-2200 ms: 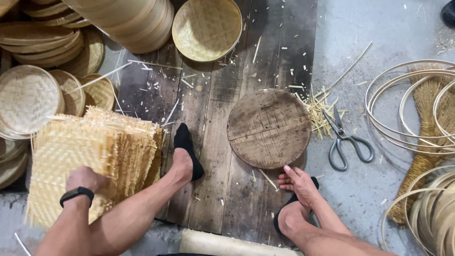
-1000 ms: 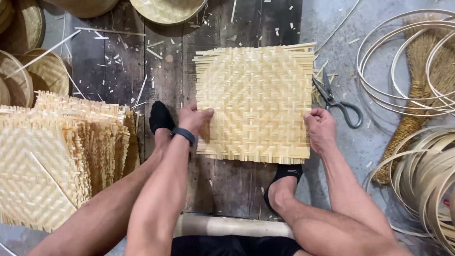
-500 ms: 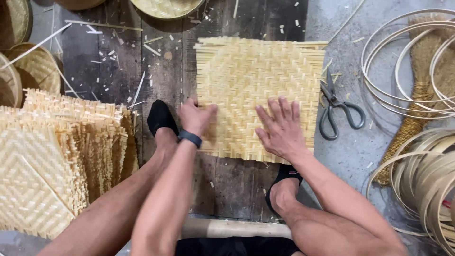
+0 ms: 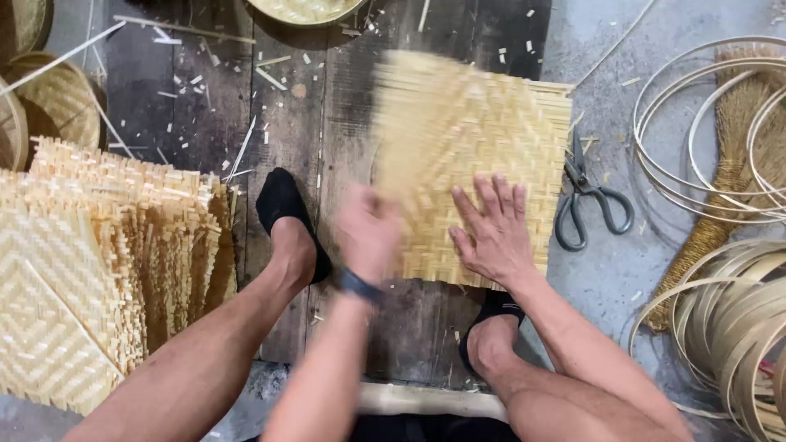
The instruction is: Making a bamboo basket using a circular frame and weaving material.
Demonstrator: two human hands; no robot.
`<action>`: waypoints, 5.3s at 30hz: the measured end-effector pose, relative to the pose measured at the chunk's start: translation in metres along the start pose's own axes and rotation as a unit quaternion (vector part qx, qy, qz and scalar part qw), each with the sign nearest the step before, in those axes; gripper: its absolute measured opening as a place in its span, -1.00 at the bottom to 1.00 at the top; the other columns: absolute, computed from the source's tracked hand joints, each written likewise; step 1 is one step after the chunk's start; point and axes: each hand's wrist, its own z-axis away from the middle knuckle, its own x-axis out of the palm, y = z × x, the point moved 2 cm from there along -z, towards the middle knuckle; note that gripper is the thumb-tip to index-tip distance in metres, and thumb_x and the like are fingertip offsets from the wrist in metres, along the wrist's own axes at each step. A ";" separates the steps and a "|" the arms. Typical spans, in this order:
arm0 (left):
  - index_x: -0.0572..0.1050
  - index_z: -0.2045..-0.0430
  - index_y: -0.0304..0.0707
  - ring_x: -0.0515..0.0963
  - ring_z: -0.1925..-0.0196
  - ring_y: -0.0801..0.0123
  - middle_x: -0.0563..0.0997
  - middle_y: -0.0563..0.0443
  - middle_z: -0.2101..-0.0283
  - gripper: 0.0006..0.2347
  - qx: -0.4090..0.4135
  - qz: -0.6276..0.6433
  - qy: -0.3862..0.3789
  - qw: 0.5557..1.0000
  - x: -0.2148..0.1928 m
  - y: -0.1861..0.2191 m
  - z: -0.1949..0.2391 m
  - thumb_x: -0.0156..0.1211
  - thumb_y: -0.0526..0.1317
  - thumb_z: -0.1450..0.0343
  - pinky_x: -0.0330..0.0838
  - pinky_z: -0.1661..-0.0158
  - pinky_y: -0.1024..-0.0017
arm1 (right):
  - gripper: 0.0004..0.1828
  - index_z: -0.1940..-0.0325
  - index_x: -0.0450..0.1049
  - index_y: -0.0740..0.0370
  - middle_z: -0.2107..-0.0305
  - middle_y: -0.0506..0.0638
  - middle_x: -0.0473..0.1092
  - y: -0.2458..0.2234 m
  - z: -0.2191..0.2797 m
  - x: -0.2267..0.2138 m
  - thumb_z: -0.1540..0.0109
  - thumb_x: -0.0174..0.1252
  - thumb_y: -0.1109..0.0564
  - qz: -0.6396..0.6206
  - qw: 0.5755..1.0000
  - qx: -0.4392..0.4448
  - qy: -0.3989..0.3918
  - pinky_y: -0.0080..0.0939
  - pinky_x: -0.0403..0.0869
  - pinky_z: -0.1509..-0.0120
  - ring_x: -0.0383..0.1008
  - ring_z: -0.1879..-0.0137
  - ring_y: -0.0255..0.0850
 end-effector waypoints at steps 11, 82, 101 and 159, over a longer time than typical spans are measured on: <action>0.62 0.29 -0.43 0.57 0.38 0.50 0.68 -0.02 0.34 -0.64 -0.055 -0.056 -0.027 0.997 -0.015 -0.120 -0.102 0.59 -0.20 -0.16 0.47 0.36 0.50 | -0.63 -0.10 0.42 0.18 -0.19 0.22 0.37 0.134 0.033 0.001 -0.20 0.18 0.14 -0.140 0.954 0.071 0.254 0.14 0.25 -0.47 0.31 -0.37 0.17; 0.63 0.02 -0.21 0.65 0.38 0.44 0.73 -0.09 0.37 -0.63 0.057 -0.134 -0.036 0.989 -0.016 -0.109 -0.105 0.39 -0.40 -0.25 0.53 0.29 0.46 | -0.80 0.19 0.68 0.26 0.45 0.06 0.59 0.106 0.017 0.011 -0.15 0.45 0.15 -0.308 0.868 0.348 0.178 -0.25 0.54 0.18 0.59 0.37 -0.28; 0.67 0.33 -0.37 0.72 0.38 0.31 0.72 -0.05 0.38 -0.84 -0.133 -0.027 -0.034 0.990 -0.015 -0.104 -0.121 0.46 -0.42 -0.26 0.67 0.40 0.32 | -0.75 0.14 0.69 0.25 0.40 0.13 0.59 0.121 0.013 0.015 -0.14 0.46 0.12 -0.287 0.882 0.325 0.183 -0.21 0.53 0.13 0.62 0.32 -0.19; 0.67 0.49 -0.30 0.35 0.46 0.35 0.49 -0.01 0.51 -0.61 -0.005 -0.122 -0.336 0.934 0.151 -0.075 -0.262 0.30 0.11 -0.44 0.22 0.40 0.28 | -0.30 0.26 0.56 0.46 0.31 0.47 0.46 0.144 -0.103 0.065 -0.46 -0.13 -0.25 -0.260 0.869 0.420 0.011 0.19 0.39 -0.05 0.48 0.05 0.35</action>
